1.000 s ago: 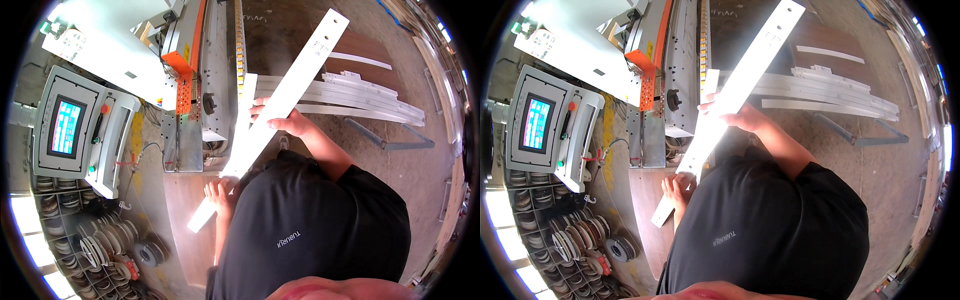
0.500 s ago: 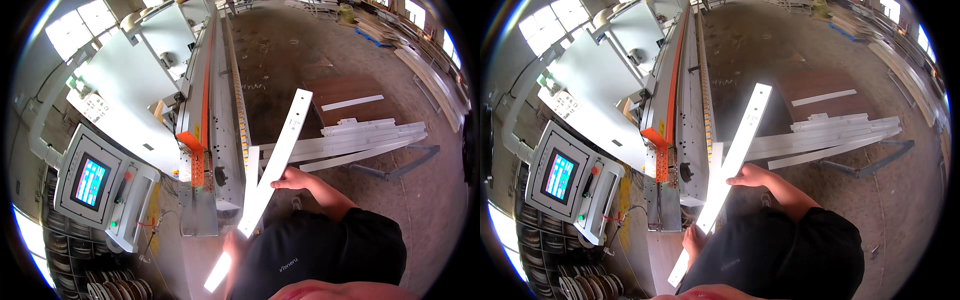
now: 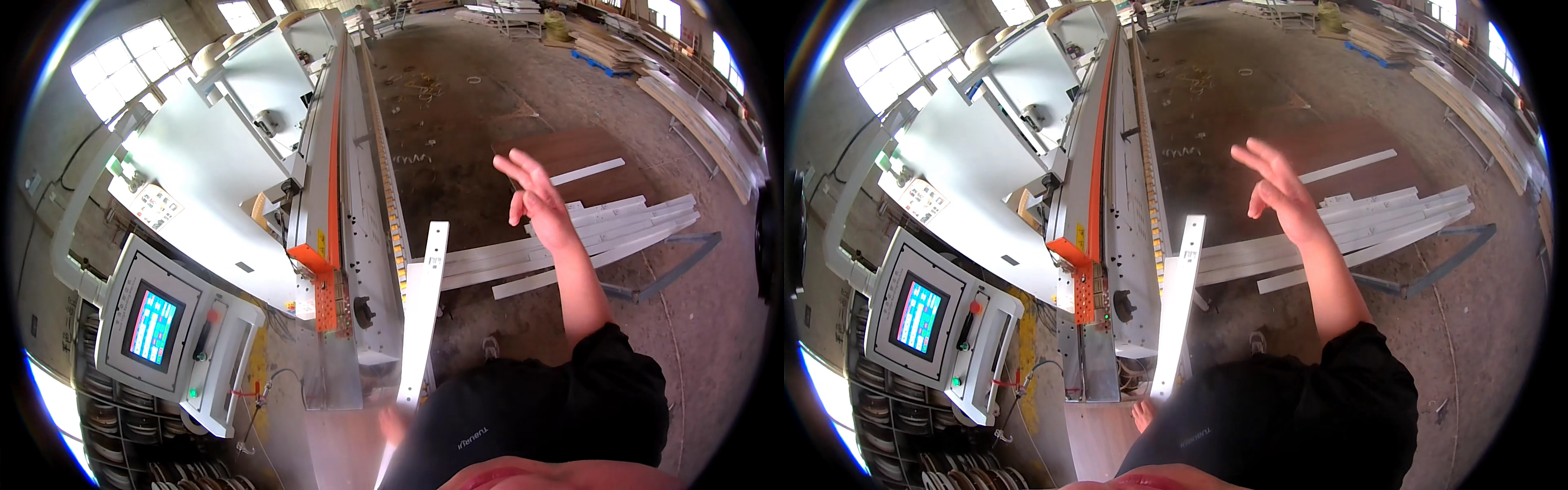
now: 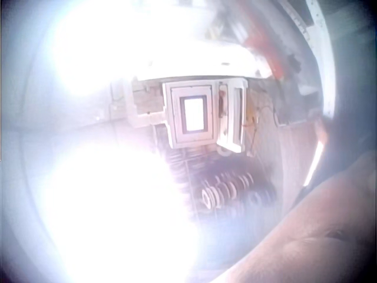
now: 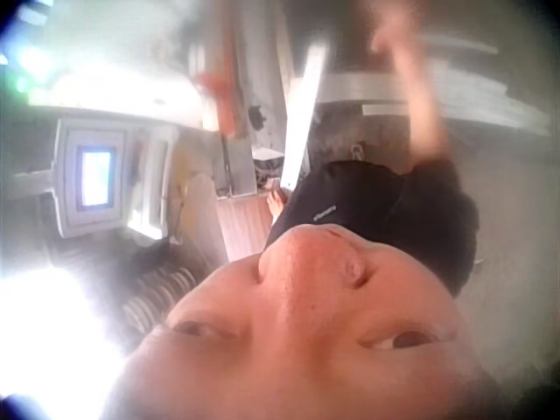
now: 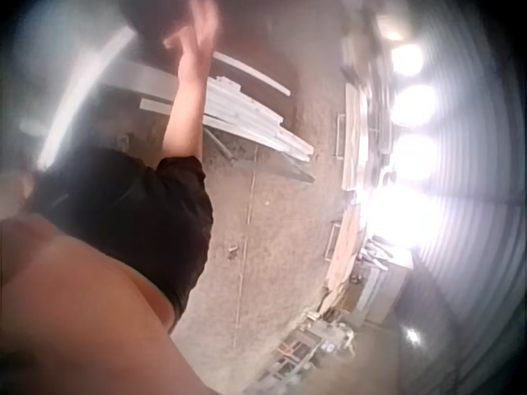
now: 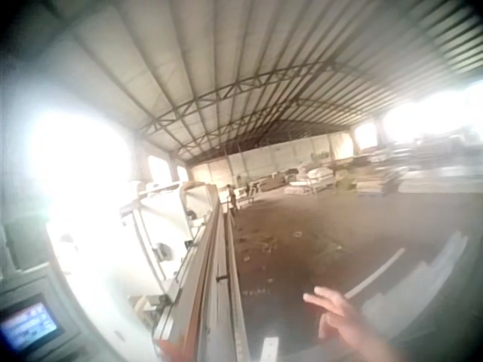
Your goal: The person operates a machine to process long white plastic profiles. They feed the profiles into the machine, retrieve the processed pieces, and stack them on a nearby table. The person also briefly inspects the cut ends of the profiles.
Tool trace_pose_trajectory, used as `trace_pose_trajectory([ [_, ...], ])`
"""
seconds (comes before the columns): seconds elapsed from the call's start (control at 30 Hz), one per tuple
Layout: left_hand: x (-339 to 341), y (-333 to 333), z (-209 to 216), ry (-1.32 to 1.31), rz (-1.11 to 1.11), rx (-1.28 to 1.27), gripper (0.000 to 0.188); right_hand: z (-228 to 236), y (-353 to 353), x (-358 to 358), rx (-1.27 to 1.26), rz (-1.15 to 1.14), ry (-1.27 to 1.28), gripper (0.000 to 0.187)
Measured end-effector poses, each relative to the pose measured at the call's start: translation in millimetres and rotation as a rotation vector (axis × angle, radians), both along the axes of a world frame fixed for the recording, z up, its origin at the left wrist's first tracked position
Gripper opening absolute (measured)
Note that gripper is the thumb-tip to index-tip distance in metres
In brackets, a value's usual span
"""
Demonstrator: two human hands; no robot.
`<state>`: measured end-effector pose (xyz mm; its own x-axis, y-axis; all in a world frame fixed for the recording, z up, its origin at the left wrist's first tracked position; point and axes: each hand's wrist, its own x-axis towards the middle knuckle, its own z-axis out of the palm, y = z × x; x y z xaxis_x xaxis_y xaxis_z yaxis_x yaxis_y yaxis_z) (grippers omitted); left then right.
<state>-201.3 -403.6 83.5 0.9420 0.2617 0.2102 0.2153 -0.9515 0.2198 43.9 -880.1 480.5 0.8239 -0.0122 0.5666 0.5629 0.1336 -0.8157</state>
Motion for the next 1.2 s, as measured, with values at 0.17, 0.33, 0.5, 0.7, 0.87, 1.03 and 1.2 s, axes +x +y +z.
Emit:
trace_pose_trajectory([
  [0.17,-6,9,-18,0.046,0.019,-0.009,0.047,68,6,20,0.131,0.224,-0.264,0.085],
  [0.33,-11,5,-2,0.221,0.062,-0.089,0.074,104,17,50,0.230,0.455,-0.395,0.080],
  [0.5,-21,14,-18,0.254,0.130,-0.113,0.093,119,28,76,0.241,0.500,-0.404,0.072],
  [0.7,-16,-13,13,0.127,0.068,0.002,0.033,6,64,67,0.370,0.655,0.067,0.071],
  [0.87,-19,5,-14,0.169,0.077,-0.011,0.069,-131,106,37,0.101,0.633,0.532,0.053],
  [1.03,-6,13,-11,0.271,0.063,-0.099,0.081,-209,135,4,-0.036,0.729,0.761,0.053],
  [1.2,-10,22,-46,-0.079,-0.109,0.092,0.061,-235,147,-18,-0.260,0.796,0.892,0.052],
])
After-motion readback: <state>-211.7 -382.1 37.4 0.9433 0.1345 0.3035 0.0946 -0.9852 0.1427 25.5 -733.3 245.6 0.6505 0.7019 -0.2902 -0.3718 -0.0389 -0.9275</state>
